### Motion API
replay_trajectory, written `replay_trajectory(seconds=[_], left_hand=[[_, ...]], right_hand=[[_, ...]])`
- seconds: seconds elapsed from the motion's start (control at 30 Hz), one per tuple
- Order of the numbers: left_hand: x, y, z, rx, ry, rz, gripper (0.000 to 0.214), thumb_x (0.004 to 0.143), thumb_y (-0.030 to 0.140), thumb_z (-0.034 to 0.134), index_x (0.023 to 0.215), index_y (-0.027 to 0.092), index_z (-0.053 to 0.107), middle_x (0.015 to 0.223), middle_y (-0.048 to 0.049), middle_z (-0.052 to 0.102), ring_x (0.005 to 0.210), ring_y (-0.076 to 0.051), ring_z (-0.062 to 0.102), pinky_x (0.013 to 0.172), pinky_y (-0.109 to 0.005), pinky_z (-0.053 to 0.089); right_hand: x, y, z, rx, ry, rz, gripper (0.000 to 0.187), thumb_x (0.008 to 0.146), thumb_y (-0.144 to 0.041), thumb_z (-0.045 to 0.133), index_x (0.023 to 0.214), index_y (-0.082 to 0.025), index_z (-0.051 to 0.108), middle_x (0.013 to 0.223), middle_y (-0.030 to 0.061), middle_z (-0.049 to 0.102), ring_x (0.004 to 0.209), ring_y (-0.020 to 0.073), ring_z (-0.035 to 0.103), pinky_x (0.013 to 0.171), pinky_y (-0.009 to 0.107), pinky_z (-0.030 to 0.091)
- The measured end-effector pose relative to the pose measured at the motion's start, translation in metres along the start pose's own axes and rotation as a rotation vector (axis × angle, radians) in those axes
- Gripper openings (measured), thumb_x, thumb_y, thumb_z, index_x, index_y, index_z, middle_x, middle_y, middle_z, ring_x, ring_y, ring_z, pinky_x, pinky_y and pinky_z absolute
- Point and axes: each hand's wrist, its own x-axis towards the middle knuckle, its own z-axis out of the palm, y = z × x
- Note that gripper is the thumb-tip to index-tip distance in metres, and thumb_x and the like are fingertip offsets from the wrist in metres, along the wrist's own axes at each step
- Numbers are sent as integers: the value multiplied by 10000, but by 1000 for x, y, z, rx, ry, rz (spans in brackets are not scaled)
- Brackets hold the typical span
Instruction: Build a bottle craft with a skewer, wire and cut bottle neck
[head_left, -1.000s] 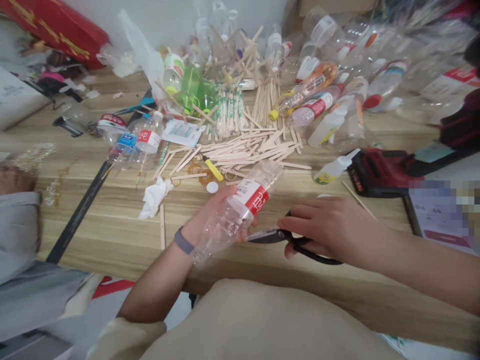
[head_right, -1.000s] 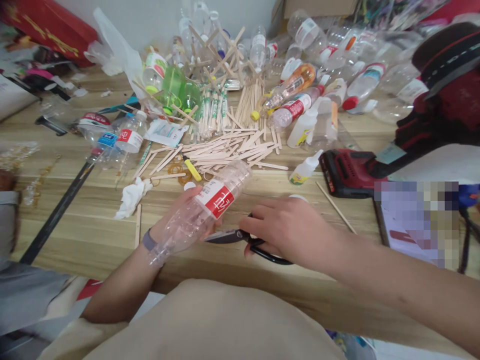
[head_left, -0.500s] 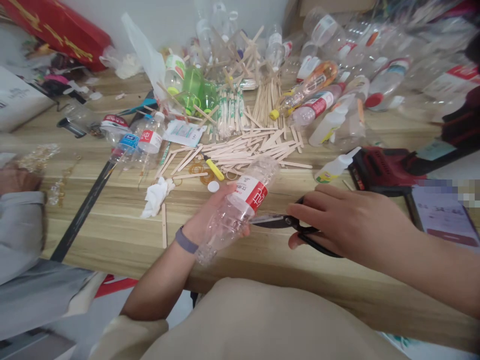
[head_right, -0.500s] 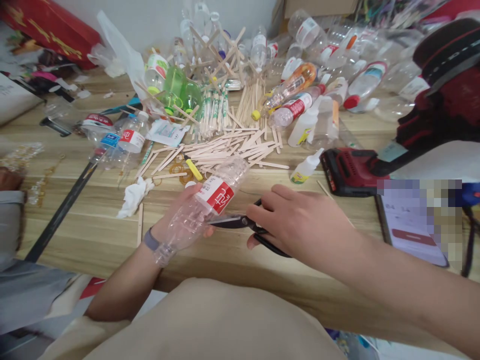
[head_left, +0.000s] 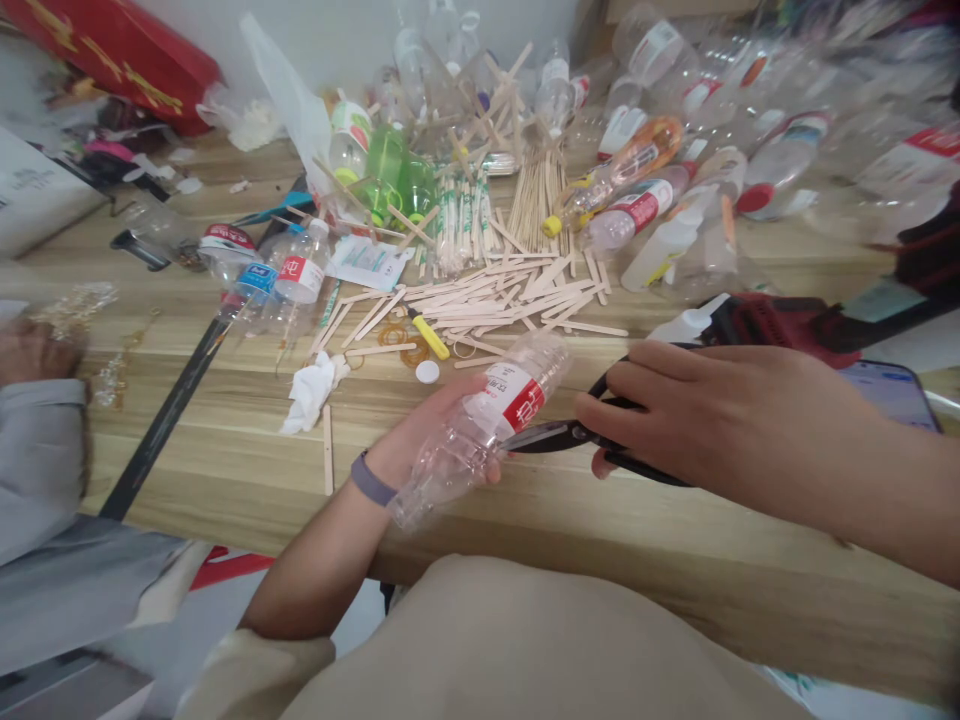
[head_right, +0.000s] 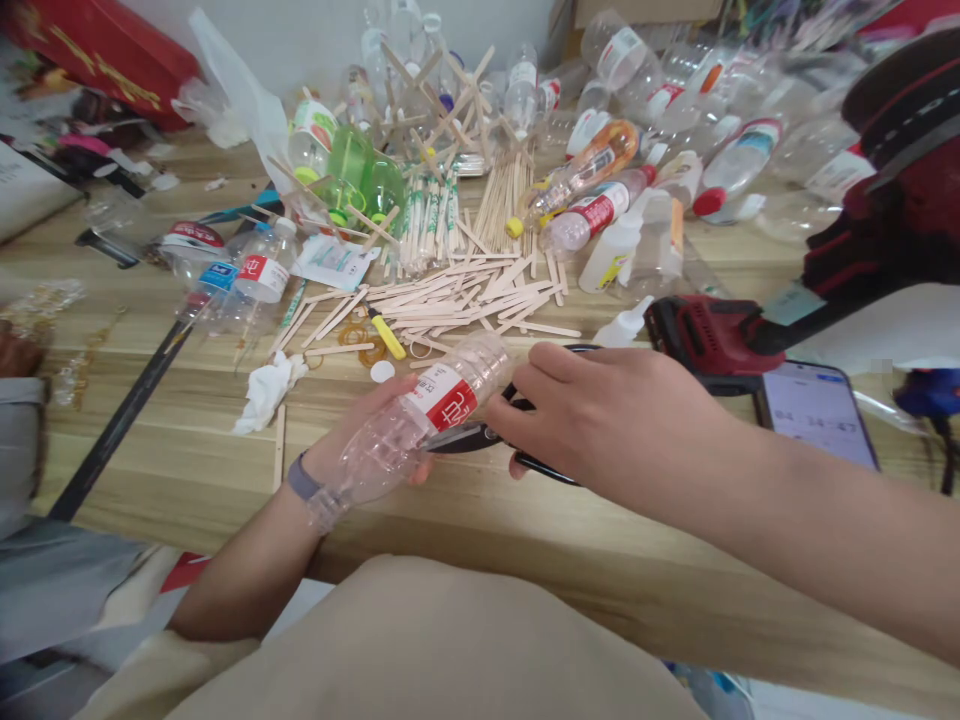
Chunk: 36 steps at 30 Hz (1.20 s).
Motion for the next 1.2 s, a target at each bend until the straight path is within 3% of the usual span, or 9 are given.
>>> replay_trajectory(seconds=[0.13,0.33,0.47,0.67,0.83,1.0,1.1,1.2], left_hand=[[1,-2,1,-22,38,10,441,885,513,506,926,118,698,695,-59,708,511,-178,634,504,-281,509],[2,-3,1,-4,46,-19,411,871,500,555,967,124,691,744,-68,715,541,-194,646,504,-293,514],[-2,-3,5,-15,38,-2,355,890,456,551,959,136,688,782,-54,711,553,-175,634,528,-290,519],[-7,-3,11,-7,70,20,349,909,422,525,1041,141,685,832,-60,713,591,-174,637,545,-284,511],[-6,2,9,35,-1,17,398,965,386,392,989,125,692,793,-36,718,542,-160,647,516,-258,488],[0,-2,-2,-10,-64,11,485,855,571,542,983,121,669,689,-26,713,513,-171,653,499,-244,492],[4,-9,-7,-84,-96,105,497,803,596,601,968,132,665,701,-40,727,523,-192,667,498,-267,512],[4,-10,-8,-143,-87,186,498,801,594,608,942,121,674,752,-76,747,552,-201,681,502,-270,517]], right_hand=[[4,2,0,-27,26,-36,280,950,-176,410,953,-204,689,694,60,615,676,234,552,514,351,296],[9,9,6,-79,43,-96,15,857,-253,624,853,-255,639,673,26,590,715,226,528,556,357,287],[11,16,8,-32,-3,-165,101,878,-352,653,869,-252,647,673,9,606,714,215,560,544,335,283],[7,10,16,77,-9,-103,163,918,-389,628,893,-232,664,681,12,640,672,196,588,512,313,224],[-4,-6,26,192,16,37,209,944,-399,583,884,-223,679,696,13,658,671,202,620,509,300,242],[-10,-29,33,542,32,252,356,979,-513,475,909,-233,684,685,7,648,663,200,630,559,282,357],[-12,-42,33,783,39,442,512,939,-651,434,805,-209,655,599,-11,596,542,152,566,494,244,356],[-14,-50,30,876,63,578,525,941,-650,431,767,-195,627,563,-14,574,490,132,524,464,231,358]])
